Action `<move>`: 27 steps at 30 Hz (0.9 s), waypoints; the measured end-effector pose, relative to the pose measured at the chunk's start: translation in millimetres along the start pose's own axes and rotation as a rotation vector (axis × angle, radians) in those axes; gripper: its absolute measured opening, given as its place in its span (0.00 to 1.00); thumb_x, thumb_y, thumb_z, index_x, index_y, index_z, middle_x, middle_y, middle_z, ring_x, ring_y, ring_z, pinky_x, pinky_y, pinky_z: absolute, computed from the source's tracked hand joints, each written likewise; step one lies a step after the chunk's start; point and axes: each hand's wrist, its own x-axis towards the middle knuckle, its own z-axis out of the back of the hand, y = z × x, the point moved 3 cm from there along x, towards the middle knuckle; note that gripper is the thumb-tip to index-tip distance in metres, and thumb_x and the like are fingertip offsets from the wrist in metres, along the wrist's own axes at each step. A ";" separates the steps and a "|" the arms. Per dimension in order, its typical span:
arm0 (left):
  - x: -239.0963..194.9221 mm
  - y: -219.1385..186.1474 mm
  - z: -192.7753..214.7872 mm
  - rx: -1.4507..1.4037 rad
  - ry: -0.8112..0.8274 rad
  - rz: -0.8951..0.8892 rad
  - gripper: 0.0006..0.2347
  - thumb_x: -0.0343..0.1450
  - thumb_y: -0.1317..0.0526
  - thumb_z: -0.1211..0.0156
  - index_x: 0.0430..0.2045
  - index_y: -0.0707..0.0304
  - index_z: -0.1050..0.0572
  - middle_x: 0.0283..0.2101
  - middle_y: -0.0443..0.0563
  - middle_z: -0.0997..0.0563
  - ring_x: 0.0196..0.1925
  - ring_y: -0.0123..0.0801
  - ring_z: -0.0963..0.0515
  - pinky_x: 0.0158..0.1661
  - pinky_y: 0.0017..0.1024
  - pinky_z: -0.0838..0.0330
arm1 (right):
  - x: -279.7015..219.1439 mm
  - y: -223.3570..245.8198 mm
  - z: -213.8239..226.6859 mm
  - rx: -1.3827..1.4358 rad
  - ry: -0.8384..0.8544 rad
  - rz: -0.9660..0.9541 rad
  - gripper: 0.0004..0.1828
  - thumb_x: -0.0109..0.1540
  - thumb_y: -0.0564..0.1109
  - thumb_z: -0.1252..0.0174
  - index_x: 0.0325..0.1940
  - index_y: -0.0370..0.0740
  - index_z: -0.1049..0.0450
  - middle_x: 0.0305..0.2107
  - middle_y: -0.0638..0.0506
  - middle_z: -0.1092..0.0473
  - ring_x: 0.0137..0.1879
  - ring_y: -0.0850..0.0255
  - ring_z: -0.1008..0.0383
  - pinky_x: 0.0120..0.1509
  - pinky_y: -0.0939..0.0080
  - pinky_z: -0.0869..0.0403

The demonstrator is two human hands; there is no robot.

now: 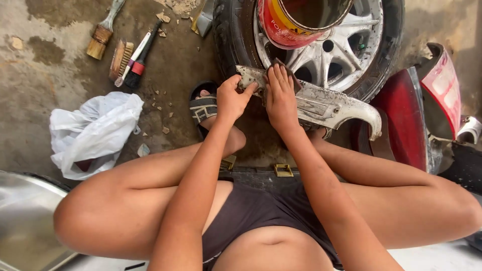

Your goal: The person sits on the ground and sands a white metal part using a sanding block. The part is held in the left hand while the right hand rubs the surface. Nearby items include a tire, a paint can, and brushes.

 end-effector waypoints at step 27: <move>-4.6 -13.2 6.2 -0.021 0.135 0.133 0.35 0.73 0.44 0.36 0.66 0.75 0.37 0.66 0.78 0.33 0.71 0.62 0.36 0.63 0.54 0.31 | -40.7 7.9 17.0 -0.103 0.069 -0.041 0.26 0.70 0.40 0.49 0.74 0.40 0.36 0.71 0.43 0.41 0.77 0.51 0.45 0.79 0.48 0.46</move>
